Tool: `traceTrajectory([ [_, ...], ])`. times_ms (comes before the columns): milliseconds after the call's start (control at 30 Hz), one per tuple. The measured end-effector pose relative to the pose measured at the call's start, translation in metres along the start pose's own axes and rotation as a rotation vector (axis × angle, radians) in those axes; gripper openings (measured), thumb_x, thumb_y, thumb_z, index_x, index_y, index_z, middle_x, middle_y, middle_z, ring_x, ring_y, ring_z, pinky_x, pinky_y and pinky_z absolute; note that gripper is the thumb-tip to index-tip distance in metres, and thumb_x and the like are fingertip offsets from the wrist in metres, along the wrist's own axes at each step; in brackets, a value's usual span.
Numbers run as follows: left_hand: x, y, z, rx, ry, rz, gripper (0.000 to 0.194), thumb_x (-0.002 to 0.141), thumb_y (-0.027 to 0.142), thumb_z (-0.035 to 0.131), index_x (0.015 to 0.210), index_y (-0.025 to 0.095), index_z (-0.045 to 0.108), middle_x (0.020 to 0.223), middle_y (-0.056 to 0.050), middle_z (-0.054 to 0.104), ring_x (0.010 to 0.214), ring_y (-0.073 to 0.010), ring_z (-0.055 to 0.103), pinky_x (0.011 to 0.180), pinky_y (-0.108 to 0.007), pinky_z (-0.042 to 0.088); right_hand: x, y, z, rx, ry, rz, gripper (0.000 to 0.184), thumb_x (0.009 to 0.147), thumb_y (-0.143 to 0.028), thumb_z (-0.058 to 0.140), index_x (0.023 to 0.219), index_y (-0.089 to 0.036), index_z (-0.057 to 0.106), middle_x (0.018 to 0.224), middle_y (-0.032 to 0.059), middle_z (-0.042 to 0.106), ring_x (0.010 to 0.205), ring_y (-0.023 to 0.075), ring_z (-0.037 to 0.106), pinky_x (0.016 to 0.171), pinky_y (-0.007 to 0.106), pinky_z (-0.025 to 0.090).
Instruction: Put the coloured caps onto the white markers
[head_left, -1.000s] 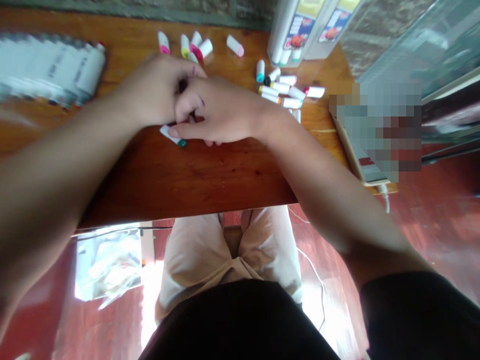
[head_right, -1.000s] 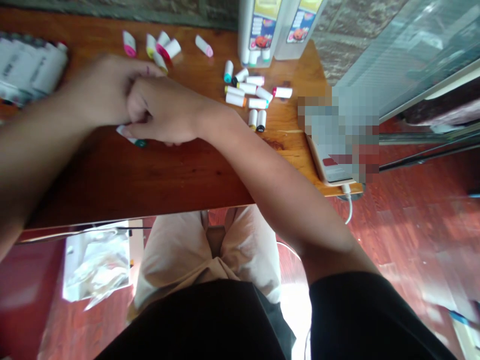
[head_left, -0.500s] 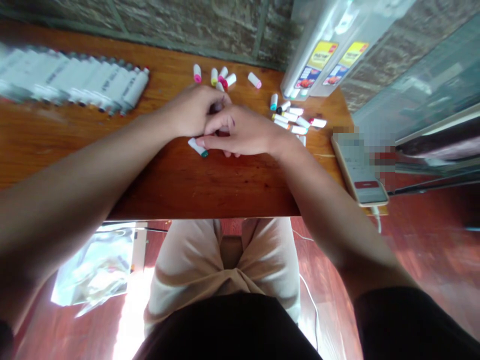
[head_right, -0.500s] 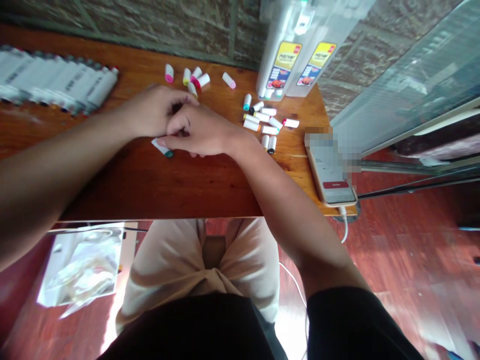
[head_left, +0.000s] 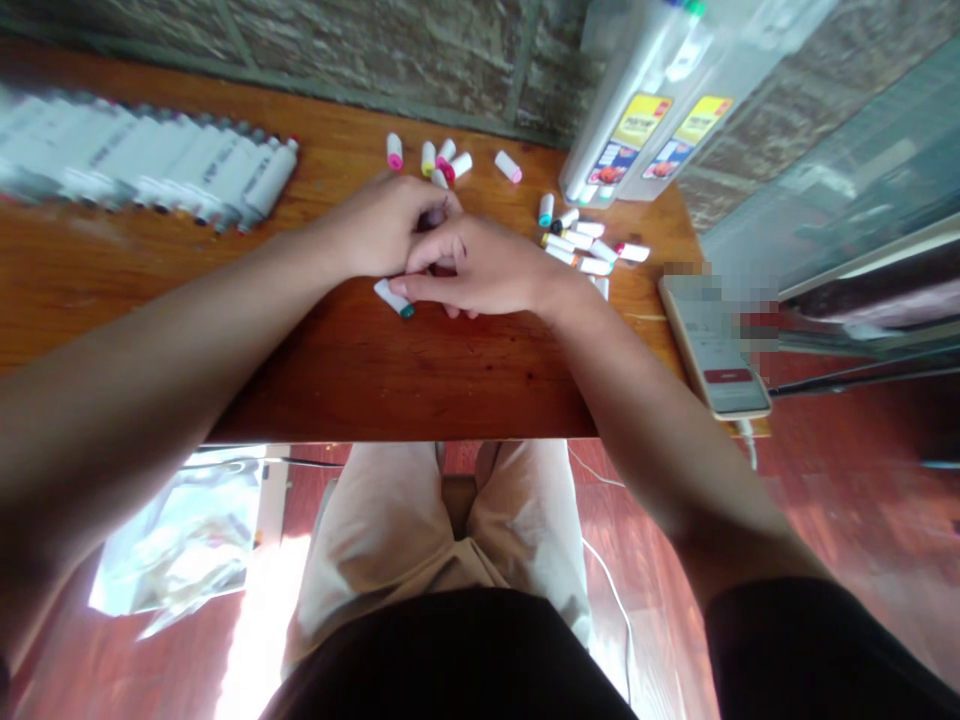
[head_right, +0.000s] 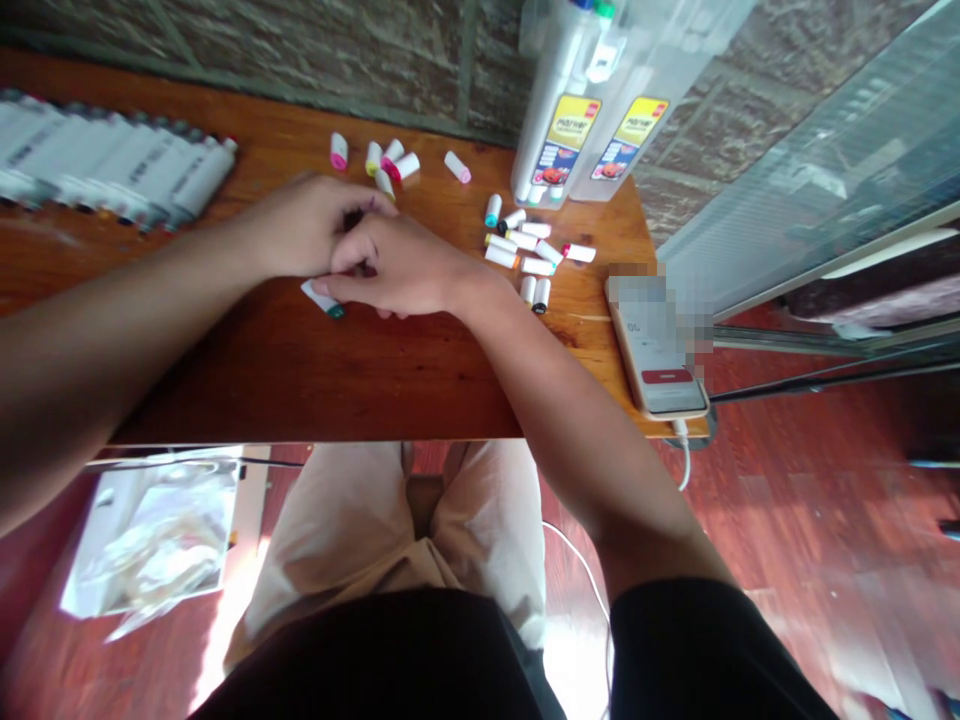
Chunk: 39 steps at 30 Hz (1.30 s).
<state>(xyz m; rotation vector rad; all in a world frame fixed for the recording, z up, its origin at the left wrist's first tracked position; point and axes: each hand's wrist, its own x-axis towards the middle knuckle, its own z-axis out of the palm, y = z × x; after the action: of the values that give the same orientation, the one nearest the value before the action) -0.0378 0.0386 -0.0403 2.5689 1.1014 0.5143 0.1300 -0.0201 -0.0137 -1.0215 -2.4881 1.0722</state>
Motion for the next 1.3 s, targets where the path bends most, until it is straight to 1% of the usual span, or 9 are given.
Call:
traceTrajectory([
  [133, 0.000, 0.000, 0.000, -0.008, 0.019, 0.017, 0.030, 0.080, 0.016, 0.065, 0.107, 0.011, 0.078, 0.100, -0.011, 0.080, 0.090, -0.0235, 0.071, 0.082, -0.032, 0.051, 0.000, 0.000, 0.001, -0.004, 0.004, 0.006, 0.030, 0.103, -0.036, 0.061, 0.084, -0.014, 0.069, 0.056, -0.0050, 0.059, 0.054, 0.0065, 0.056, 0.058, 0.019, 0.040],
  [333, -0.001, 0.000, -0.001, -0.004, -0.004, 0.030, 0.034, 0.082, 0.020, 0.061, 0.110, 0.011, 0.077, 0.101, -0.008, 0.080, 0.091, -0.0192, 0.070, 0.084, -0.028, 0.051, 0.001, -0.001, 0.002, -0.013, 0.031, -0.018, 0.029, 0.103, -0.030, 0.061, 0.084, -0.010, 0.070, 0.054, -0.0054, 0.056, 0.055, 0.0057, 0.052, 0.061, 0.019, 0.038],
  [467, -0.001, 0.001, -0.002, -0.001, -0.011, 0.011, 0.036, 0.082, 0.023, 0.060, 0.111, 0.010, 0.077, 0.104, -0.011, 0.080, 0.094, -0.0235, 0.071, 0.085, -0.032, 0.052, 0.000, -0.002, 0.002, -0.040, 0.039, -0.026, 0.031, 0.103, -0.031, 0.062, 0.084, -0.010, 0.070, 0.056, -0.0049, 0.056, 0.058, 0.0065, 0.052, 0.063, 0.020, 0.037],
  [567, -0.001, 0.002, -0.003, 0.000, -0.005, 0.012, 0.037, 0.078, 0.024, 0.061, 0.109, 0.011, 0.077, 0.102, -0.010, 0.080, 0.093, -0.0245, 0.071, 0.084, -0.034, 0.052, 0.000, -0.002, 0.003, -0.083, 0.055, -0.048, 0.032, 0.104, -0.031, 0.061, 0.083, -0.009, 0.070, 0.061, -0.0032, 0.059, 0.063, 0.0075, 0.051, 0.066, 0.022, 0.037],
  [700, -0.002, 0.000, -0.003, -0.049, -0.011, 0.035, 0.039, 0.072, 0.021, 0.061, 0.106, 0.012, 0.077, 0.094, -0.006, 0.079, 0.086, -0.0196, 0.070, 0.078, -0.029, 0.050, 0.001, -0.002, 0.005, -0.170, 0.091, -0.072, 0.032, 0.102, -0.035, 0.063, 0.082, -0.011, 0.070, 0.070, -0.0010, 0.064, 0.069, 0.0094, 0.052, 0.070, 0.025, 0.037],
  [833, -0.002, -0.002, -0.003, -0.043, -0.031, 0.038, 0.040, 0.074, 0.027, 0.060, 0.108, 0.016, 0.077, 0.095, -0.002, 0.079, 0.087, -0.0162, 0.070, 0.077, -0.024, 0.048, 0.001, -0.005, 0.006, -0.219, 0.093, -0.055, 0.033, 0.101, -0.038, 0.063, 0.081, -0.014, 0.070, 0.076, 0.0000, 0.067, 0.074, 0.0103, 0.052, 0.073, 0.026, 0.038],
  [1000, -0.001, -0.004, -0.002, -0.082, 0.004, 0.086, 0.044, 0.068, 0.026, 0.056, 0.104, 0.015, 0.079, 0.094, -0.004, 0.080, 0.085, -0.0197, 0.071, 0.077, -0.029, 0.051, 0.000, -0.009, 0.006, -0.218, 0.102, -0.048, 0.031, 0.102, -0.035, 0.063, 0.081, -0.012, 0.069, 0.078, 0.0009, 0.067, 0.076, 0.0100, 0.053, 0.075, 0.027, 0.040],
  [1167, -0.002, -0.008, -0.001, -0.022, -0.008, 0.068, 0.048, 0.072, 0.037, 0.053, 0.110, 0.021, 0.078, 0.095, -0.003, 0.080, 0.086, -0.0176, 0.070, 0.078, -0.027, 0.050, 0.002, -0.006, 0.007, -0.219, 0.126, -0.038, 0.032, 0.100, -0.037, 0.063, 0.077, -0.016, 0.069, 0.076, -0.0005, 0.069, 0.078, 0.0108, 0.057, 0.079, 0.028, 0.044],
  [1300, -0.001, -0.008, 0.000, -0.039, 0.007, 0.091, 0.050, 0.069, 0.036, 0.051, 0.107, 0.016, 0.078, 0.091, -0.005, 0.079, 0.082, -0.0193, 0.070, 0.075, -0.029, 0.050, 0.005, -0.002, 0.008, -0.218, 0.134, -0.052, 0.032, 0.098, -0.039, 0.063, 0.075, -0.018, 0.070, 0.074, -0.0029, 0.069, 0.084, 0.0104, 0.059, 0.080, 0.026, 0.045],
])
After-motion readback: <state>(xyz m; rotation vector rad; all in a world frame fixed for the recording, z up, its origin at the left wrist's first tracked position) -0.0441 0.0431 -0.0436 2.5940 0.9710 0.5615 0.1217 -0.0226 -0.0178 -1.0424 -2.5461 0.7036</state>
